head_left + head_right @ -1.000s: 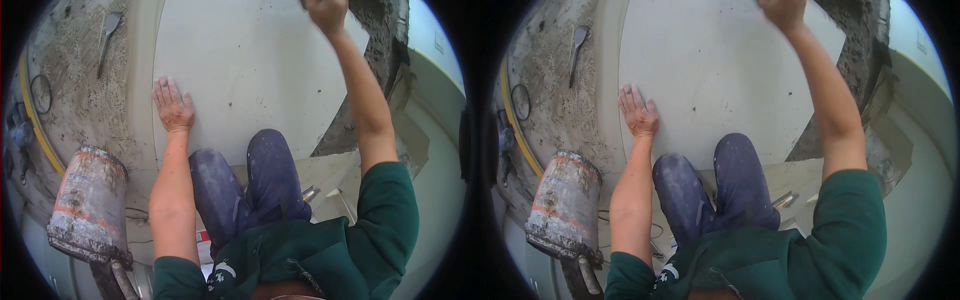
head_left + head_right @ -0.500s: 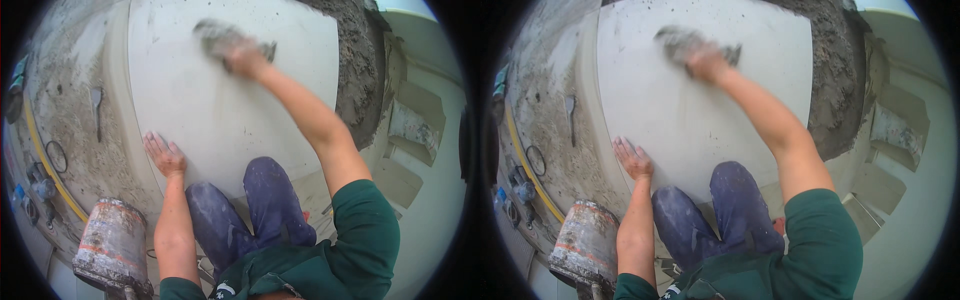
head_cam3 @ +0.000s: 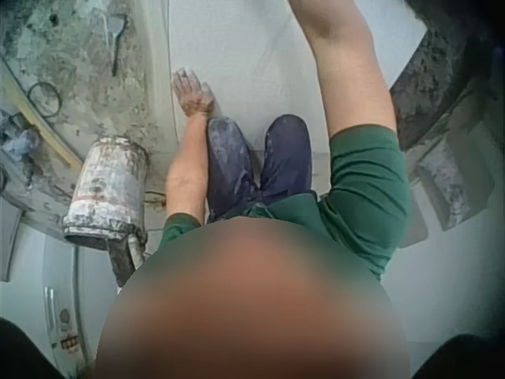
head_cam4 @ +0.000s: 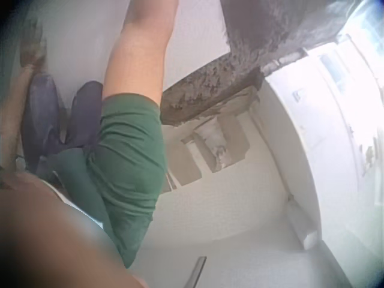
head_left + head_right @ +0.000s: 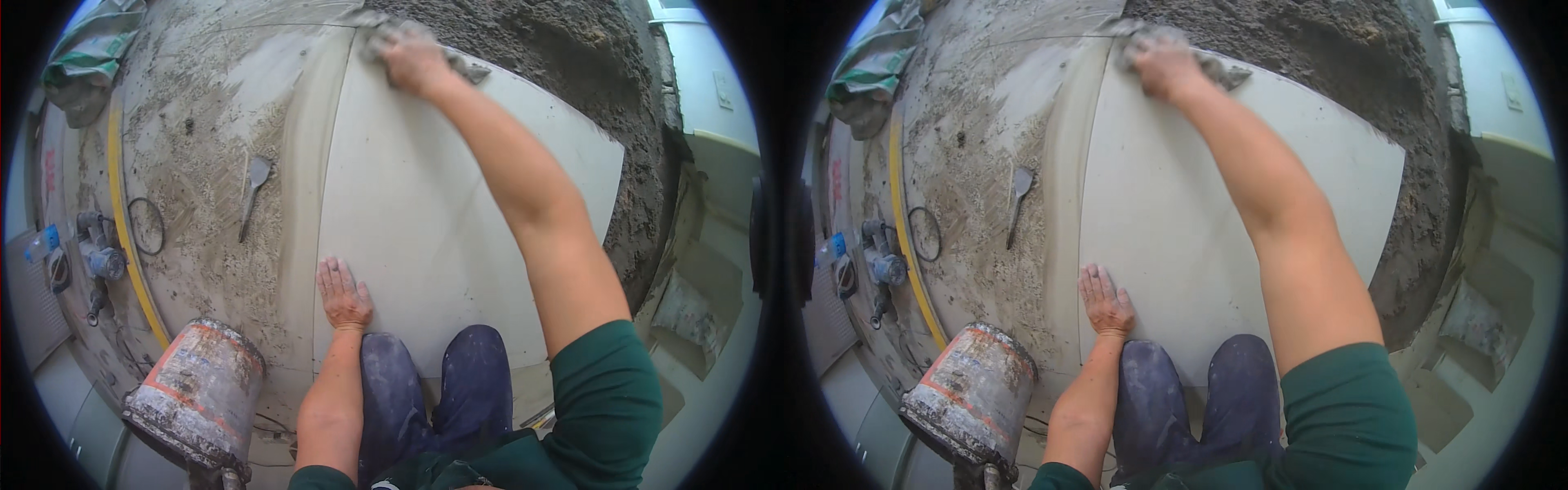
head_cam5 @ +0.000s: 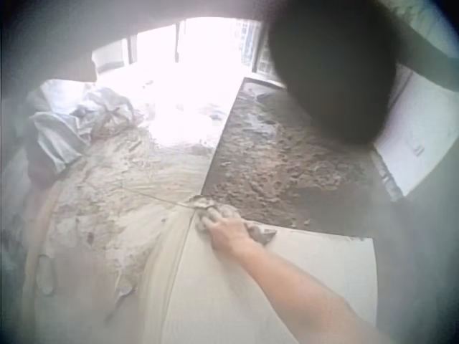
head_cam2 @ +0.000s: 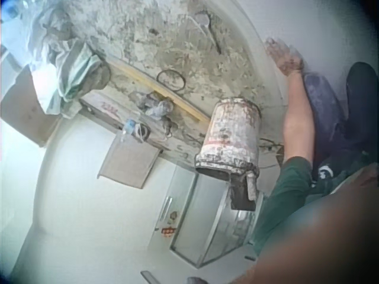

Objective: Laying down floor tiles, adjusting them with a mallet, and cleaning the surface.

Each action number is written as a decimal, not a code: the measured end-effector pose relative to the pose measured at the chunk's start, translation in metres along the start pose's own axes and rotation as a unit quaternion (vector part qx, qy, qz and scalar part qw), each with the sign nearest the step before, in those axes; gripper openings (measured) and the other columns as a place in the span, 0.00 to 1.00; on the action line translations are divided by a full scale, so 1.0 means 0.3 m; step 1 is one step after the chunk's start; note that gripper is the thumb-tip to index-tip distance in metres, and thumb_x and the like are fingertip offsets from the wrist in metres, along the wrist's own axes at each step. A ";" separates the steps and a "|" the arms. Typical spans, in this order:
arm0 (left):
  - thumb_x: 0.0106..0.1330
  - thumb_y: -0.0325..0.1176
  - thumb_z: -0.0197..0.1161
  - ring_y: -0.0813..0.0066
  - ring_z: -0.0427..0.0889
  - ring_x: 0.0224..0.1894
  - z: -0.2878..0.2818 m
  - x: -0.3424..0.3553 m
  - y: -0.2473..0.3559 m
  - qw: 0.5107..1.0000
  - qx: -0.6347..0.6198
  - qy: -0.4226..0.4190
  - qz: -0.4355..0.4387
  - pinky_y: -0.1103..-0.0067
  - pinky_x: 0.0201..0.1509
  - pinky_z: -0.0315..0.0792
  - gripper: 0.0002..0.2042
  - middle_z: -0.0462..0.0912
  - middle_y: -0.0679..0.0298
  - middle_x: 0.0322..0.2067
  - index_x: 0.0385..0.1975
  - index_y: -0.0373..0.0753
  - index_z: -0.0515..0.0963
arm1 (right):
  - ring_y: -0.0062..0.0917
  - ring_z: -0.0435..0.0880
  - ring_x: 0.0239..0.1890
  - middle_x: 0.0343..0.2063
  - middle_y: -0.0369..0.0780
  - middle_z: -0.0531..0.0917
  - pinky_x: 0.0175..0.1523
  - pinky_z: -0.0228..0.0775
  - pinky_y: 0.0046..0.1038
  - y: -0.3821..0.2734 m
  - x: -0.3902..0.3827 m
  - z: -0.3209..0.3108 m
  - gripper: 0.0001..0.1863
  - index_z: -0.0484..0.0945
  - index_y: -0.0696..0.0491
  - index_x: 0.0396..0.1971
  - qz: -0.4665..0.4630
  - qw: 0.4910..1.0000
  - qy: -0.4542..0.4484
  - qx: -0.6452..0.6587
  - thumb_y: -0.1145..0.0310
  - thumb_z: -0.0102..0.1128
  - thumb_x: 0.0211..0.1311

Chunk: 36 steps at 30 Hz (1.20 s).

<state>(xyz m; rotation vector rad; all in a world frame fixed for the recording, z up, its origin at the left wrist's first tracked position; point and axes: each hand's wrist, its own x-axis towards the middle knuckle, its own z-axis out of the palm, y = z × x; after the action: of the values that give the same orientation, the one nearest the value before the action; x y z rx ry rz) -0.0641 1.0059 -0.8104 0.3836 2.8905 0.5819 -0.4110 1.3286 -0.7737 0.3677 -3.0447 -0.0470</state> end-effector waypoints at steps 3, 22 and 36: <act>0.64 0.40 0.55 0.46 0.53 0.75 -0.009 -0.037 -0.064 1.000 0.023 -0.003 -0.008 0.56 0.78 0.45 0.34 0.58 0.46 0.72 0.69 0.30 0.61 | 0.38 0.78 0.58 0.52 0.41 0.83 0.55 0.75 0.44 0.069 0.129 -0.102 0.16 0.83 0.50 0.47 0.151 0.982 -0.101 -0.042 0.70 0.53 0.61; 0.64 0.42 0.59 0.52 0.54 0.76 -0.009 -0.055 -0.081 0.999 -0.005 -0.014 -0.031 0.57 0.78 0.47 0.35 0.58 0.52 0.72 0.70 0.33 0.61 | 0.42 0.86 0.41 0.41 0.48 0.85 0.43 0.77 0.47 -0.061 0.311 -0.214 0.15 0.82 0.50 0.46 0.092 0.992 -0.055 -0.069 0.67 0.49 0.64; 0.62 0.42 0.62 0.53 0.68 0.63 -0.122 0.082 -0.097 0.989 -0.083 0.112 -0.045 0.57 0.68 0.60 0.30 0.71 0.52 0.59 0.65 0.38 0.69 | 0.42 0.73 0.64 0.62 0.43 0.76 0.68 0.64 0.37 -0.088 -0.479 -0.416 0.24 0.81 0.46 0.54 0.039 0.992 0.059 0.103 0.77 0.58 0.56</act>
<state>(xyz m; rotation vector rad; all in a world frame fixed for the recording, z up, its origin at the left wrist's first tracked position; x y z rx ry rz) -0.1017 0.9740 -0.7914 0.1720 3.0194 0.8948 -0.2559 1.3345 -0.6606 0.2533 -2.9490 0.2861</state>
